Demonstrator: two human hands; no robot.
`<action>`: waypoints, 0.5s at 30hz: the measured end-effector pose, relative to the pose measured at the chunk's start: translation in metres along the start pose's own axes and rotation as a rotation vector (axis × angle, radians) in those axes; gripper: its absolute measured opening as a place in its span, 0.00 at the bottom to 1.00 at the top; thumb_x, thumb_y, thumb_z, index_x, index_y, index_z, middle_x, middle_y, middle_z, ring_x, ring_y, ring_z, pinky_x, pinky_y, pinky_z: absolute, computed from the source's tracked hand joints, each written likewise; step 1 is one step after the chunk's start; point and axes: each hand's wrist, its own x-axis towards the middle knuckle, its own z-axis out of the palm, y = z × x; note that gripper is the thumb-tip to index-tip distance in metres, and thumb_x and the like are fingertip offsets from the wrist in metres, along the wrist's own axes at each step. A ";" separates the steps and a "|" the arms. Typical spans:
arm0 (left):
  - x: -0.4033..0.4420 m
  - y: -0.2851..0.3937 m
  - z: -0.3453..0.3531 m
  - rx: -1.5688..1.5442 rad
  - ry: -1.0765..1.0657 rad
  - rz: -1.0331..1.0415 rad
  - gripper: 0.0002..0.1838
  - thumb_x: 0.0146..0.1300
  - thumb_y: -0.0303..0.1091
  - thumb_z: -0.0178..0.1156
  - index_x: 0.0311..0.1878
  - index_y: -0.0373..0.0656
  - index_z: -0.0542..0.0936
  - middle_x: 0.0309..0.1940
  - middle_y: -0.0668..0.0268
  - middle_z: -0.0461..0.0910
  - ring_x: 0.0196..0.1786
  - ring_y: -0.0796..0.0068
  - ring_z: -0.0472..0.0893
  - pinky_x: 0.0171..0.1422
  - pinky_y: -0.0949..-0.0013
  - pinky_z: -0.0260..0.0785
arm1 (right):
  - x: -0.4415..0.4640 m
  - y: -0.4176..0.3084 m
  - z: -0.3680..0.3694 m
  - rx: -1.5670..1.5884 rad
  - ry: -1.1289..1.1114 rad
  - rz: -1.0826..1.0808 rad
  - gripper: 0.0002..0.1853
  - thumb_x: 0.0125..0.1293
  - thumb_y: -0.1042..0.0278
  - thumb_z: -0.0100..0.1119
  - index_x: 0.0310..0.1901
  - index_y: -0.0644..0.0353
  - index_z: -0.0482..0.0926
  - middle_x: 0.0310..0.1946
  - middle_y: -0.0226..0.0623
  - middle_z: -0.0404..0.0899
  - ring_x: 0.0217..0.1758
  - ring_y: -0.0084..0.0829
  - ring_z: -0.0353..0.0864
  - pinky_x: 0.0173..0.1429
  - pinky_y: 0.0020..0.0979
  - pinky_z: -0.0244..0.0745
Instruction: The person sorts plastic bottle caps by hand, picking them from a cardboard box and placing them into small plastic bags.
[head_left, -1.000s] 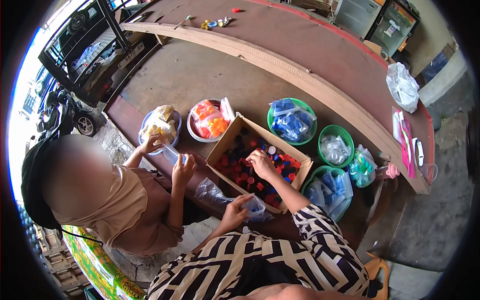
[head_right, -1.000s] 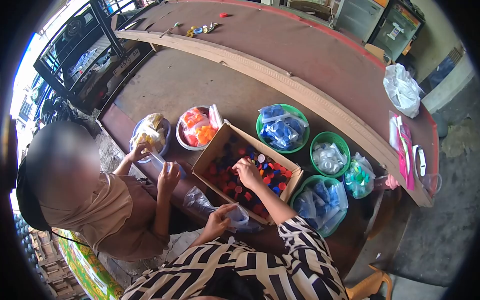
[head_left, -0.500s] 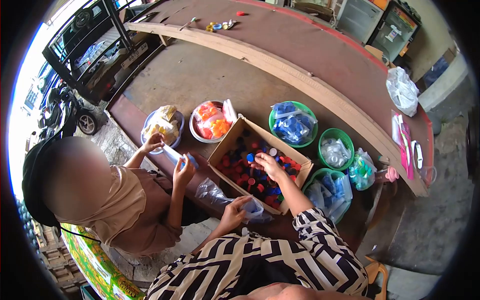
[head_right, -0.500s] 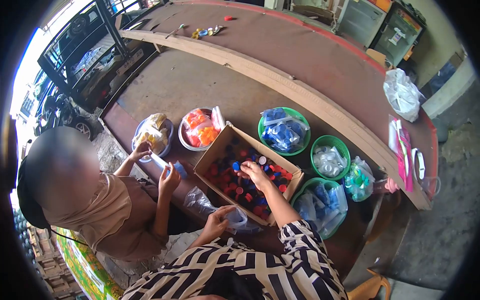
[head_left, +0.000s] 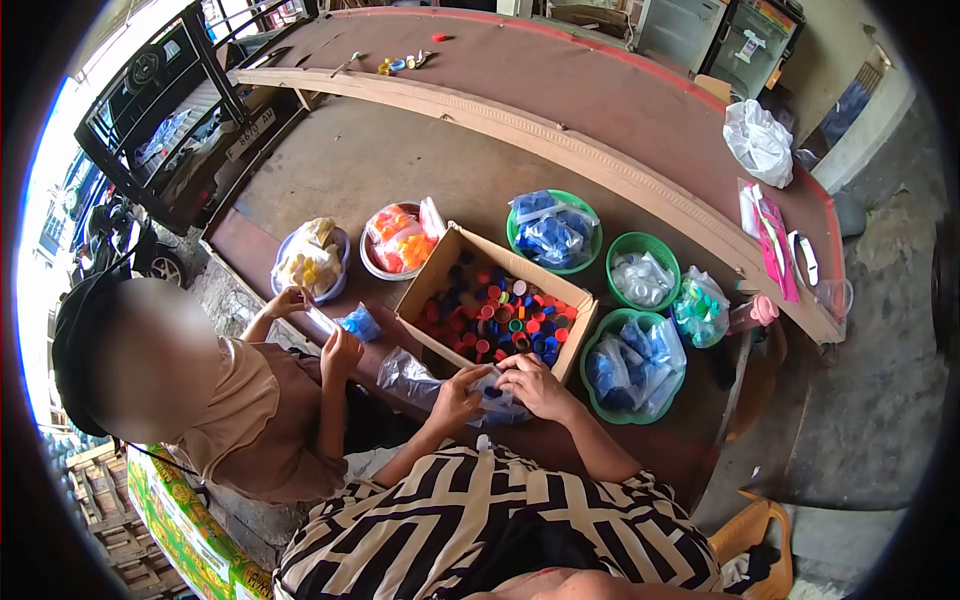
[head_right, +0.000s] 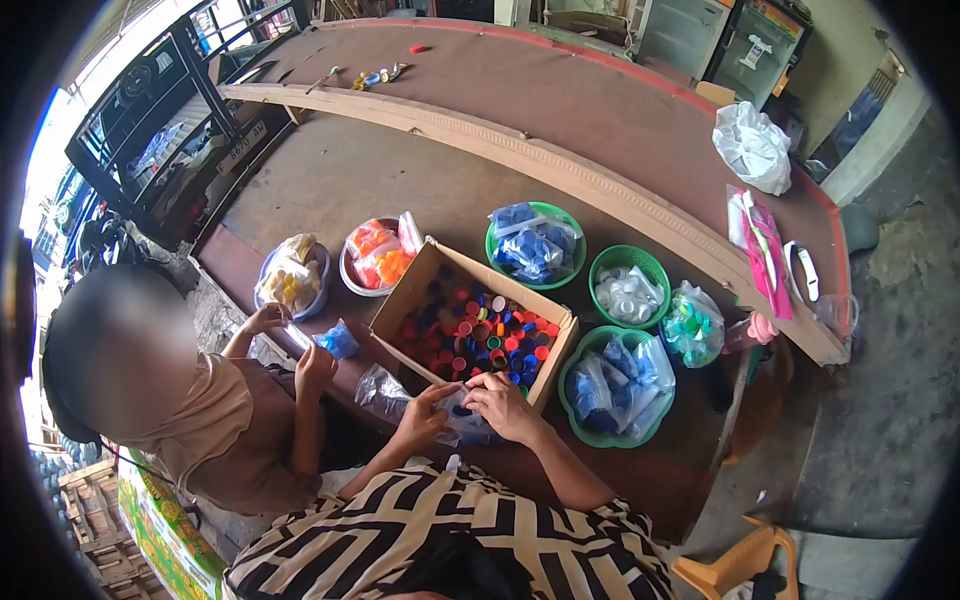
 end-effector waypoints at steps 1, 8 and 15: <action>-0.001 -0.003 -0.001 0.028 0.000 0.007 0.29 0.51 0.16 0.47 0.60 0.36 0.75 0.60 0.56 0.71 0.43 0.69 0.82 0.39 0.71 0.82 | 0.002 0.000 0.002 0.005 -0.002 -0.002 0.06 0.64 0.68 0.60 0.40 0.55 0.84 0.48 0.38 0.77 0.53 0.37 0.75 0.61 0.34 0.69; -0.028 -0.007 -0.007 0.133 0.043 0.118 0.28 0.51 0.16 0.47 0.59 0.35 0.75 0.59 0.56 0.72 0.41 0.72 0.82 0.39 0.72 0.79 | 0.037 0.066 0.006 0.235 0.239 0.261 0.06 0.63 0.72 0.60 0.40 0.61 0.82 0.40 0.41 0.78 0.45 0.36 0.80 0.49 0.34 0.76; -0.050 -0.012 -0.003 0.071 0.053 0.173 0.31 0.48 0.14 0.46 0.59 0.37 0.76 0.59 0.57 0.74 0.50 0.69 0.80 0.51 0.72 0.73 | 0.060 0.106 0.059 0.096 -0.109 0.257 0.07 0.62 0.71 0.58 0.41 0.59 0.83 0.42 0.45 0.80 0.46 0.44 0.80 0.51 0.36 0.74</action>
